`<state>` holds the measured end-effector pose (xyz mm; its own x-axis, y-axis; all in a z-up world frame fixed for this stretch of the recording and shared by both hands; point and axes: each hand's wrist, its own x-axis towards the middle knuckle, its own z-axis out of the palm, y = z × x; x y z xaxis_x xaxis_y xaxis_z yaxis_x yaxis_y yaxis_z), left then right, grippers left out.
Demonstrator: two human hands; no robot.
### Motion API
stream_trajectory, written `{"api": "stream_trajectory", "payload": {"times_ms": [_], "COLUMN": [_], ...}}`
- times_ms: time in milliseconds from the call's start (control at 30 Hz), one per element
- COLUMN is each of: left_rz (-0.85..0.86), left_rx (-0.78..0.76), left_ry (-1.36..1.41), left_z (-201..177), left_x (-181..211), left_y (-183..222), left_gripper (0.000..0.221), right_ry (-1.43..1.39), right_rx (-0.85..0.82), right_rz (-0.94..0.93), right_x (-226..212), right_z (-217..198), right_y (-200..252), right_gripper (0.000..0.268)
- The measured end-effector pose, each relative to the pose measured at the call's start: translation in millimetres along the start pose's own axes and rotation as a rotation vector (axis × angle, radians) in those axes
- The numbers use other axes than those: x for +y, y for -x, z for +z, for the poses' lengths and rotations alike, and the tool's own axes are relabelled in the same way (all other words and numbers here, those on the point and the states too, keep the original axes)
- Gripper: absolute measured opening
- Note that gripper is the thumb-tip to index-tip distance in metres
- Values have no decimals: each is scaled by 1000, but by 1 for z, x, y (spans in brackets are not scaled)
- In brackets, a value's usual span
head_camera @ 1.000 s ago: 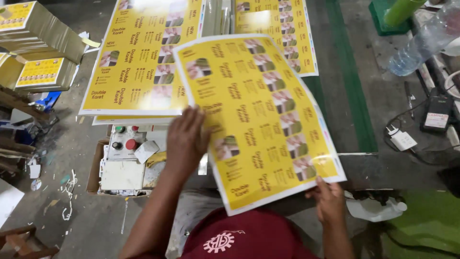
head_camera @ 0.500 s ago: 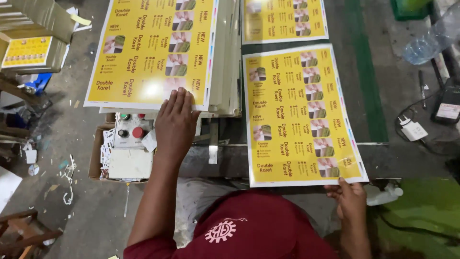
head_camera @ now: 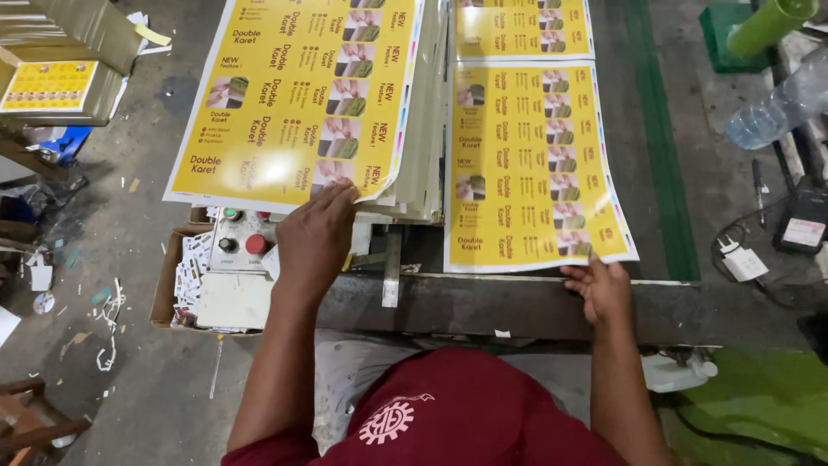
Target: Placing printed sheets from a stack onto a moving conveyor belt in a print shop.
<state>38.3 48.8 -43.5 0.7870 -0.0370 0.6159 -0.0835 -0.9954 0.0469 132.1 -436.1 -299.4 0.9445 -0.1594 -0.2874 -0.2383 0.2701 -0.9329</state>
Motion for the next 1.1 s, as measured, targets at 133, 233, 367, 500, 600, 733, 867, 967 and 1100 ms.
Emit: {"api": "stream_trajectory", "payload": {"times_ms": [133, 233, 367, 500, 600, 733, 867, 967, 1100], "left_rz": [-36, -40, 84, 254, 264, 335, 393, 354, 151], "left_rx": [-11, 176, 413, 411, 214, -82, -214, -201, 103], "left_ry": [116, 204, 248, 527, 524, 502, 598, 568, 380], "left_z": [-24, -20, 24, 24, 13, 4, -22, -43, -43], "left_x": [-3, -7, 18, 92, 136, 155, 146, 121, 66], "left_y": [-11, -10, 5, -1, -7, -4, -7, -13, -32], "left_gripper": [11, 11, 13, 12, 17, 52, 45, 47, 23], "right_ry": [37, 83, 121, 120, 78, 134, -212, -246, -175], "right_rx": [-32, -35, -79, -238, -401, -514, -312, -252, -56], "right_rz": [44, 48, 103, 11, -114, -229, -22, -57, -79], "right_x": [18, 8, -27, -47, -70, -50, -68, -73, -47], "right_z": [-21, -13, 42, 102, 136, 116, 115, 94, 36], "right_y": [-7, 31, 88, 110, 128, 115, 111, 116, 101], "right_gripper": [52, 56, 46, 45, 46, 39, 28, 29, 26]}}
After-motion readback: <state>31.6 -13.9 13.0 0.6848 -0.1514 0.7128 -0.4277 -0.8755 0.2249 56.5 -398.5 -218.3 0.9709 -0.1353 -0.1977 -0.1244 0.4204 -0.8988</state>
